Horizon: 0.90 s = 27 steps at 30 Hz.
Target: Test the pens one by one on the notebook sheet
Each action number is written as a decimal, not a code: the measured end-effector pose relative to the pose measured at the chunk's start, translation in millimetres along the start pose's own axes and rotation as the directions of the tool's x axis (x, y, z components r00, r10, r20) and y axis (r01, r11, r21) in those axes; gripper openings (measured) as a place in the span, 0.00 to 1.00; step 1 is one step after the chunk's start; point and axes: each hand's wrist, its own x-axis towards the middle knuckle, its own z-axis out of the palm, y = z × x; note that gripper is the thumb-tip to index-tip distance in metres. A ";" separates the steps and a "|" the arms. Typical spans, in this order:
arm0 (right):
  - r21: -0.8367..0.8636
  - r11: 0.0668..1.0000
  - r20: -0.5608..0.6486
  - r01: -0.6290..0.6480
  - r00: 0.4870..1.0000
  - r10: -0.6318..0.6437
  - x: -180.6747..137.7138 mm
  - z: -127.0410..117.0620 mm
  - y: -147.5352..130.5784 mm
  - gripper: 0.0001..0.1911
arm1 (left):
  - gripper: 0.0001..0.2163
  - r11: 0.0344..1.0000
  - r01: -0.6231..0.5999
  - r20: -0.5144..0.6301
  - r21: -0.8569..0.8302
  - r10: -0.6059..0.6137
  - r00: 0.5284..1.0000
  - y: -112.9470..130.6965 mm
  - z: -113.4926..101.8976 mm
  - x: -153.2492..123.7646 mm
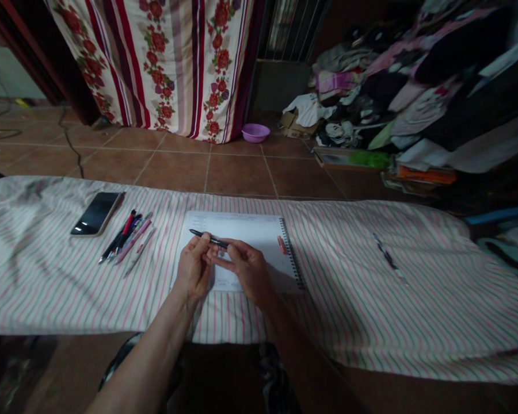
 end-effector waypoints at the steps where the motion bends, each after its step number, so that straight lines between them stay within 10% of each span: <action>1: 0.021 1.000 0.009 -0.012 1.000 0.011 -0.5 0.9 -1.0 0.15 | 0.05 1.000 -0.011 0.009 0.013 0.011 1.000 0.5 -0.1 -0.1; 16: 0.136 0.981 -0.045 -0.141 0.988 0.148 2.6 -0.9 -6.7 0.15 | 0.08 0.987 -0.145 0.067 0.072 0.141 0.988 7.6 3.0 0.0; 27: -0.095 0.995 -0.168 -0.039 0.986 0.022 1.0 -3.3 -1.0 0.17 | 0.07 0.989 -0.145 0.045 0.042 0.143 0.989 8.0 -1.1 5.5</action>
